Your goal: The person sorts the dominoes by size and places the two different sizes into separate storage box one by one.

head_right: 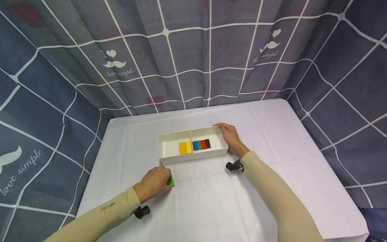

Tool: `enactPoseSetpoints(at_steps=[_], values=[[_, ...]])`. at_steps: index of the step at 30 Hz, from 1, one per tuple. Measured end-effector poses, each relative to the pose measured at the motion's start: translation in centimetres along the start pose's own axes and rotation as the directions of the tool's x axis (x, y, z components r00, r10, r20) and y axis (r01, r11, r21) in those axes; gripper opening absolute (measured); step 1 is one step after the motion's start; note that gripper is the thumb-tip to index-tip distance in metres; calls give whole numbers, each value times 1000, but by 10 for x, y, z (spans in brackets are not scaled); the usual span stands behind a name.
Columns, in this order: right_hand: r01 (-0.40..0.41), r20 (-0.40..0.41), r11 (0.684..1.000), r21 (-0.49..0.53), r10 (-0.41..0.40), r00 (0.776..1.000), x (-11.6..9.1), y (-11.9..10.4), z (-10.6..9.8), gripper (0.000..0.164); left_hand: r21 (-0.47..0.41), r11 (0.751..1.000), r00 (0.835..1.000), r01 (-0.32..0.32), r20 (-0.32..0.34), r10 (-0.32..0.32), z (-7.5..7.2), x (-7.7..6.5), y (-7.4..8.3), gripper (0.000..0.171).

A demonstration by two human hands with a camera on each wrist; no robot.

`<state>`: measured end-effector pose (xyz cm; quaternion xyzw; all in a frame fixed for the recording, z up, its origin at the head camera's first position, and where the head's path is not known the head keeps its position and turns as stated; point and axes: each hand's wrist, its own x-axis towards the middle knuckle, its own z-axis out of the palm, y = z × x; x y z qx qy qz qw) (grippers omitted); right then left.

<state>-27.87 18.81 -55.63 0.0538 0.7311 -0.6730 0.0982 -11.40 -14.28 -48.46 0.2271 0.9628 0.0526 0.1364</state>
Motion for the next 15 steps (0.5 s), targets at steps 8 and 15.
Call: enactPoseSetpoints(at_steps=[8,15], values=[[6,5,1000,-1,-6,1000,1,1,0,50,2,1000,1000,-29,1,29,-3,1,-2,30],[8,2,1000,-16,-8,1000,-1,0,0,49,-3,999,999,-37,-10,37,-18,0,-2,28]])
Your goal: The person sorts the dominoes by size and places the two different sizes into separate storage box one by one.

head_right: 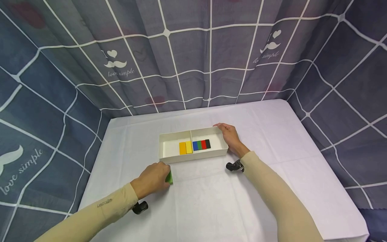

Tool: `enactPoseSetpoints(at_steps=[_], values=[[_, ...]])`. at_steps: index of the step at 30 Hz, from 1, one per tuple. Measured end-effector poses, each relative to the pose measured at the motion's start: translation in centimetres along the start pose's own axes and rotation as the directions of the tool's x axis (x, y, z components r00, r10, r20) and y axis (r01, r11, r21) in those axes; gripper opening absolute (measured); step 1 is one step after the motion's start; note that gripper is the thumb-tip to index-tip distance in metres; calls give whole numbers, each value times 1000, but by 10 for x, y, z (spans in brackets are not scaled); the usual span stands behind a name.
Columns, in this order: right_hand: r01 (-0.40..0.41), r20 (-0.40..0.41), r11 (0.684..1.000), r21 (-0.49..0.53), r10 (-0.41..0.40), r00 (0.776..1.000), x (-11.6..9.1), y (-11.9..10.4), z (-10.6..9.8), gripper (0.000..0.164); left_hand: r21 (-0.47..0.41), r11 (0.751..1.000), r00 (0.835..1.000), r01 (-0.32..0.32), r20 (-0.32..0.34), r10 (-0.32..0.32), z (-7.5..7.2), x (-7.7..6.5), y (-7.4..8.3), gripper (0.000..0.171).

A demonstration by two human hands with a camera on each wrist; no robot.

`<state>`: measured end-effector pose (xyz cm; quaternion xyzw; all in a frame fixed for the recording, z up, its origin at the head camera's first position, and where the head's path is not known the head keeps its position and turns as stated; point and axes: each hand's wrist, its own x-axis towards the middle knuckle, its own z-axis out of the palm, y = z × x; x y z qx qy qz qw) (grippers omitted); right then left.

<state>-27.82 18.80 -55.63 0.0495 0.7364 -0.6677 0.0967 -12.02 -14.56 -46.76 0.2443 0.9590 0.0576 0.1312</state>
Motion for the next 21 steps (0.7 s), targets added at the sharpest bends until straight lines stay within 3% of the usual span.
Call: enactPoseSetpoints(at_steps=[7,13,21], values=[[-1,3,1000,-5,1,1000,-1,-1,-1,50,38,999,1000,-22,-9,23,-19,0,-2,32],[0,3,1000,0,0,1000,1,0,-1,50,44,999,999,-29,-30,30,-46,1,-1,31],[5,4,1000,4,-5,1000,2,1,0,51,36,999,993,-39,-111,43,-79,6,-6,28]])
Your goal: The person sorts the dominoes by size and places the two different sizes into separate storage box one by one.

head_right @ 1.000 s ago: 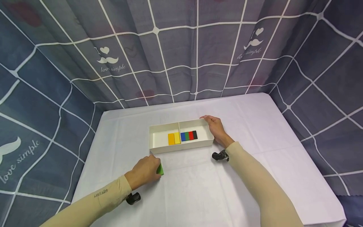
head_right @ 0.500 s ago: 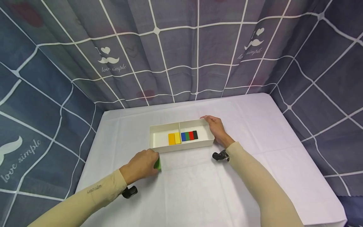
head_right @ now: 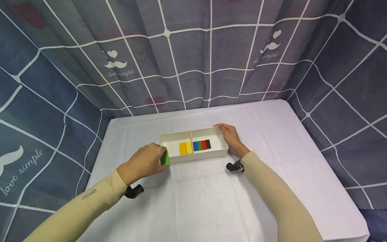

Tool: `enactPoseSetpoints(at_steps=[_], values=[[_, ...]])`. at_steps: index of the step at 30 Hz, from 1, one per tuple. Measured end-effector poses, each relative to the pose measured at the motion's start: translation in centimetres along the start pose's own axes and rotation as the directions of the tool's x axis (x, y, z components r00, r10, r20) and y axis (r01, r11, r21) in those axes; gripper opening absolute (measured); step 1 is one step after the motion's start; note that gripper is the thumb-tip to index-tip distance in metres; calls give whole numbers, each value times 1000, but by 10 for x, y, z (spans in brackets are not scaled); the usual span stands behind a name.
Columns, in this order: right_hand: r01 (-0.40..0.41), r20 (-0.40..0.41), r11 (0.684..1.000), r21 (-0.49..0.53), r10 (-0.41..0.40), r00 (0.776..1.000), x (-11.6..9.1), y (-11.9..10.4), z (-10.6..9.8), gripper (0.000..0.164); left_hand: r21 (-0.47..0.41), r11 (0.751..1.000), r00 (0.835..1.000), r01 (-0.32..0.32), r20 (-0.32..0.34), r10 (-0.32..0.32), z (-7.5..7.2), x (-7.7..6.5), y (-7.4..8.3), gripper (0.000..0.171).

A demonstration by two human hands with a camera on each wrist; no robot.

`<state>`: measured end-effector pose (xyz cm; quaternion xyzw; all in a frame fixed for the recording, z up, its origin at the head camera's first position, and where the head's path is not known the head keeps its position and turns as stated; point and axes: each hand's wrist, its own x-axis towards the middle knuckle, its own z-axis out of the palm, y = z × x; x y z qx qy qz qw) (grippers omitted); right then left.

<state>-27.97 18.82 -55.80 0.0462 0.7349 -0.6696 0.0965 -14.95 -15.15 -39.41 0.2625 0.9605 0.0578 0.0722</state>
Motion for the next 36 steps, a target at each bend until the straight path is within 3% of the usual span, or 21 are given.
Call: enactPoseSetpoints(at_steps=[7,12,36], values=[[-2,-5,1000,-1,2,1000,-2,-1,0,50,11,1000,1000,-1,-31,2,-17,12,-3,28],[6,-11,1000,-3,-6,1000,-2,-1,0,51,9,1000,1000,-3,-26,3,-19,23,-7,27],[9,-13,1000,24,-9,1000,-1,1,0,50,-24,999,997,27,74,-25,9,60,-21,26]])
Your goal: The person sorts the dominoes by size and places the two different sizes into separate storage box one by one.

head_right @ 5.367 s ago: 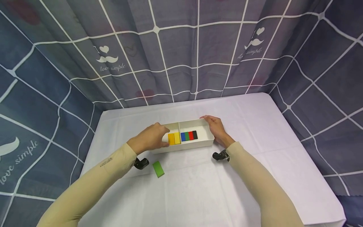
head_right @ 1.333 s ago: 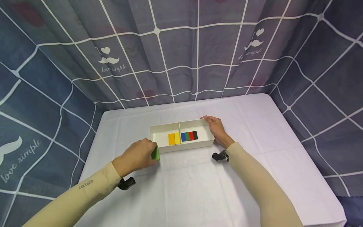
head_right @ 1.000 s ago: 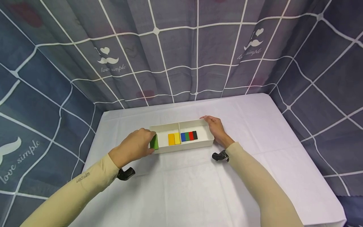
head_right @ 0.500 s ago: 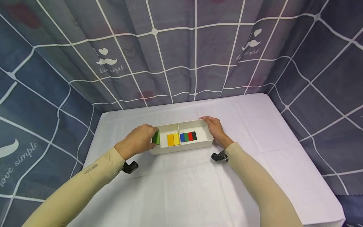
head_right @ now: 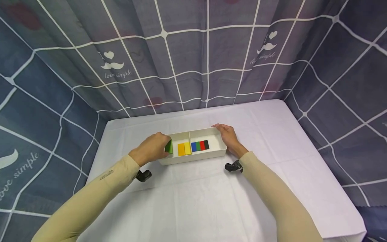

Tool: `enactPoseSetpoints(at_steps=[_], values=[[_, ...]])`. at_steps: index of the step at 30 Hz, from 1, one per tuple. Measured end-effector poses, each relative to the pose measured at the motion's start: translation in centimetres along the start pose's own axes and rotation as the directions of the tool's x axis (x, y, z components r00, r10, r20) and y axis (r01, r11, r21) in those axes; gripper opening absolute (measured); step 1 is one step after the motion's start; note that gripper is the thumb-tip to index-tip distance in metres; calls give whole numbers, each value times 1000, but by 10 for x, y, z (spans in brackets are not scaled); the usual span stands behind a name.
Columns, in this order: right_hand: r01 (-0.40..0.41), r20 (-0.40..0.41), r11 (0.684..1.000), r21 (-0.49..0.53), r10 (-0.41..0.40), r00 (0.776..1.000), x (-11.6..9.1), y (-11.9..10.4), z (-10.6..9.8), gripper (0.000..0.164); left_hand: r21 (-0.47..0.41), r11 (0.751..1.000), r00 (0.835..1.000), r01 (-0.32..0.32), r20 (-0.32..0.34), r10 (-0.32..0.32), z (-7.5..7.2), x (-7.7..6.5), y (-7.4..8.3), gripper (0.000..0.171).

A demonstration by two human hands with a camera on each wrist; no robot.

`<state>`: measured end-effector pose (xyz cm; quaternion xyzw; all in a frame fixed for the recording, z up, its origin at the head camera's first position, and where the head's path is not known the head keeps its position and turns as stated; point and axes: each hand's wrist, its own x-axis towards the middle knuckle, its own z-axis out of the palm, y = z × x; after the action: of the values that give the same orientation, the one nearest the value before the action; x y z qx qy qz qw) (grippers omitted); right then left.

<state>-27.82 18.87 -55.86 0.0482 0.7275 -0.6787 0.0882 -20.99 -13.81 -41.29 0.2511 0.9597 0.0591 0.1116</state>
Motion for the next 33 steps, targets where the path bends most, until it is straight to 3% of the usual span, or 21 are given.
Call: enactPoseSetpoints(at_steps=[33], values=[[-5,-5,1000,-15,4,1000,0,1,1,51,89,995,994,51,89,-59,49,36,-9,33]])
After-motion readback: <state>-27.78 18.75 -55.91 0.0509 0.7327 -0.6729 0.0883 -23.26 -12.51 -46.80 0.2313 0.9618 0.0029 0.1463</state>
